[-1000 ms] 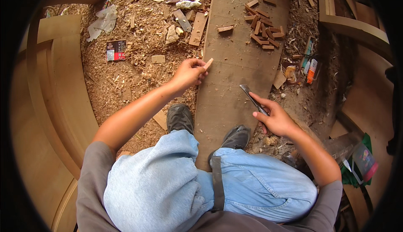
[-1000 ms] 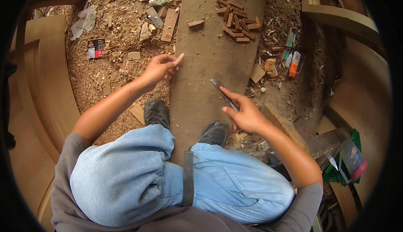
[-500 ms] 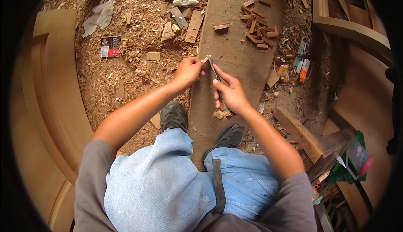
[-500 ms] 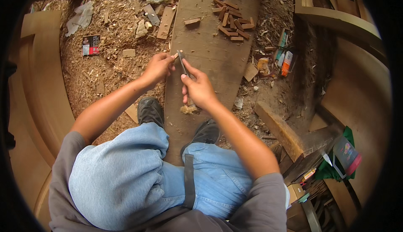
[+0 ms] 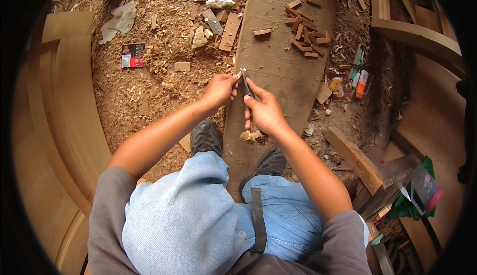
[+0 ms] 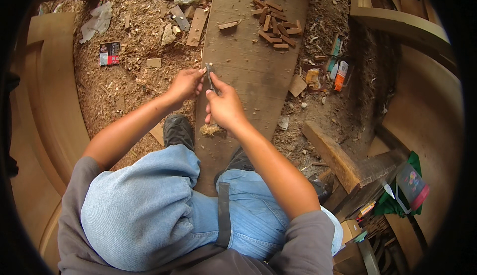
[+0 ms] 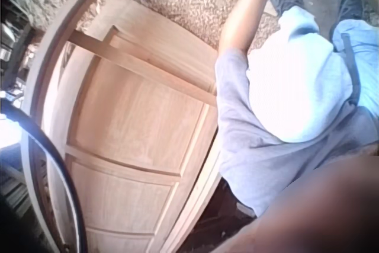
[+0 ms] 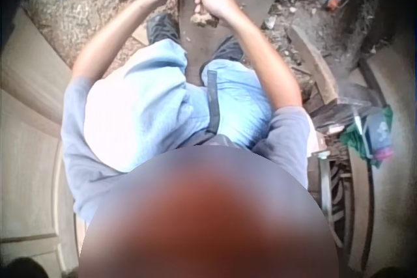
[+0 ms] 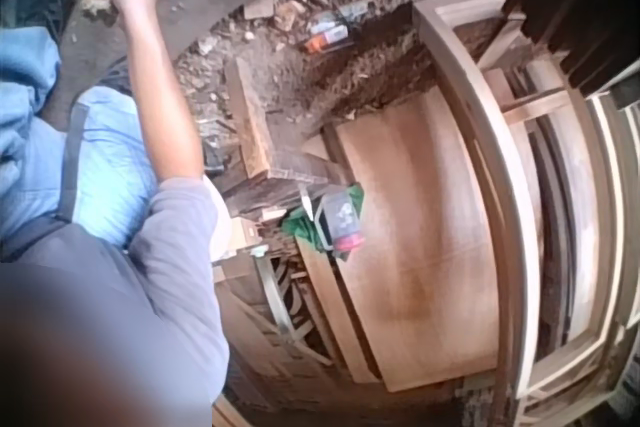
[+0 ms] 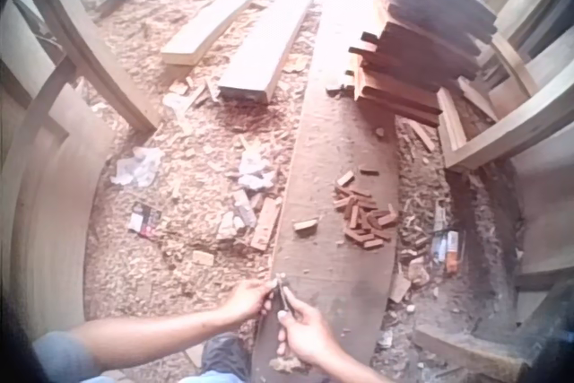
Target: The person sits on the floor and uses a chisel to shape small wooden pieces. They repeatedly pick up pieces, carve them, and place them back down, occasionally using a brush to clear sawdust.
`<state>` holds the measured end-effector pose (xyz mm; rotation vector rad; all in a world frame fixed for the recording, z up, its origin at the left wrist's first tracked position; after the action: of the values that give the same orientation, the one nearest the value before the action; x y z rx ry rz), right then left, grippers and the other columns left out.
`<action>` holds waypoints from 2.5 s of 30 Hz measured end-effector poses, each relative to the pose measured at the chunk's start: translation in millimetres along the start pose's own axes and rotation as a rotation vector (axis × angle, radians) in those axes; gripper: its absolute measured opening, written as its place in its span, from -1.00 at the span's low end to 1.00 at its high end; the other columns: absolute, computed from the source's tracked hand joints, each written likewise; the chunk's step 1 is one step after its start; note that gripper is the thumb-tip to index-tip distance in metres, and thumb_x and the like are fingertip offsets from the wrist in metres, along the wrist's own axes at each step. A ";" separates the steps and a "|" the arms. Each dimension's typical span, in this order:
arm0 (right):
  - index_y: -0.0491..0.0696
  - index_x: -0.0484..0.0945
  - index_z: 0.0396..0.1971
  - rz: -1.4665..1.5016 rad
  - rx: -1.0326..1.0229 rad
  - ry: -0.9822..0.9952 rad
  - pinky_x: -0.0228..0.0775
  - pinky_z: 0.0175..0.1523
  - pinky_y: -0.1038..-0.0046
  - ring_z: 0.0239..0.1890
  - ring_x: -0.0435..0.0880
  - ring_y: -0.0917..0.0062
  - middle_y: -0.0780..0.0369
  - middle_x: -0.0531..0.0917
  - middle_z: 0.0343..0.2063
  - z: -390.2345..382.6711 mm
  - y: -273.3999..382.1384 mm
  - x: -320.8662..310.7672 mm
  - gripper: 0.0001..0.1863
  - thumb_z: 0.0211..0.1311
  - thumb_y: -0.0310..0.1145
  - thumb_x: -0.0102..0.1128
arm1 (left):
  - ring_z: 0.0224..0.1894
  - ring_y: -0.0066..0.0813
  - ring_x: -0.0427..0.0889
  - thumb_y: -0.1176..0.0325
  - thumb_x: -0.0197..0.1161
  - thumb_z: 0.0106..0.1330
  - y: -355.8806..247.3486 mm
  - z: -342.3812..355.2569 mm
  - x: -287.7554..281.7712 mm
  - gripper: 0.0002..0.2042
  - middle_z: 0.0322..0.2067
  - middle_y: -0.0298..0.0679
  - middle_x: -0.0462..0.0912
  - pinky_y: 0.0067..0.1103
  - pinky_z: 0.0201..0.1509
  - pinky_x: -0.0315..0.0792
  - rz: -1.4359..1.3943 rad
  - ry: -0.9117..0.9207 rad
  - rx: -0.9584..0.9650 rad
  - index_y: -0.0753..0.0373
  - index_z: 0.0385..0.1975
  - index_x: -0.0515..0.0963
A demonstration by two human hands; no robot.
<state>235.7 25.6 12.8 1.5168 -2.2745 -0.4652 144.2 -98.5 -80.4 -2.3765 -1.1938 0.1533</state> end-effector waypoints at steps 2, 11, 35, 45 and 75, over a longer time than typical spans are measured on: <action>0.06 0.12 0.51 -0.010 0.010 -0.002 0.42 -0.58 0.47 -0.74 0.50 0.57 0.28 0.50 -0.63 0.9 -0.6 0.5 -0.40 0.51 -0.42 -0.07 | -0.64 -0.69 0.36 0.13 0.04 0.56 1.4 -0.3 0.8 -0.69 -0.61 -0.46 0.44 -0.68 -0.57 0.24 0.013 0.001 0.040 0.17 -0.40 0.51; 0.01 0.11 0.50 0.034 -0.013 -0.031 0.43 -0.58 0.47 -0.74 0.50 0.56 0.28 0.49 -0.62 6.3 -1.5 3.8 -0.40 0.52 -0.41 -0.06 | -0.60 -0.72 0.35 0.16 0.00 0.58 8.6 1.5 5.8 -0.71 -0.58 -0.47 0.44 -0.70 -0.53 0.24 -0.012 0.032 0.102 0.17 -0.35 0.52; -0.02 0.07 0.51 0.085 0.015 -0.034 0.45 -0.55 0.50 -0.72 0.45 0.61 0.30 0.47 -0.62 2.7 1.1 9.2 -0.37 0.49 -0.47 -0.08 | -0.62 -0.70 0.28 0.21 -0.02 0.59 4.4 5.1 -2.6 -0.73 -0.59 -0.48 0.40 -0.66 -0.56 0.15 0.025 0.028 0.081 0.18 -0.30 0.54; -0.02 0.06 0.51 0.090 -0.032 -0.095 0.46 -0.54 0.48 -0.70 0.47 0.59 0.28 0.48 -0.61 -1.9 -6.1 24.8 -0.37 0.49 -0.47 -0.10 | -0.63 -0.65 0.36 0.23 0.02 0.56 4.9 12.0 -7.8 -0.77 -0.60 -0.44 0.42 -0.64 -0.57 0.27 -0.016 0.030 0.098 0.20 -0.28 0.54; 0.03 0.09 0.51 0.127 -0.105 -0.099 0.44 -0.60 0.47 -0.74 0.46 0.60 0.30 0.47 -0.63 1.5 -13.2 42.3 -0.38 0.51 -0.44 -0.07 | -0.64 -0.69 0.31 0.24 0.01 0.57 -9.9 7.4 -16.9 -0.77 -0.61 -0.46 0.40 -0.66 -0.59 0.21 -0.101 0.013 0.108 0.21 -0.26 0.55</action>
<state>230.6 -18.4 10.3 1.3171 -2.3641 -0.6258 124.4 -104.0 -84.3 -2.2162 -1.2641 0.1647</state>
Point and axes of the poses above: each hand's wrist, its own z-axis towards the middle knuckle, its own x-axis out of the palm, y = z × x, the point moved 1 cm from there along z, towards the middle knuckle
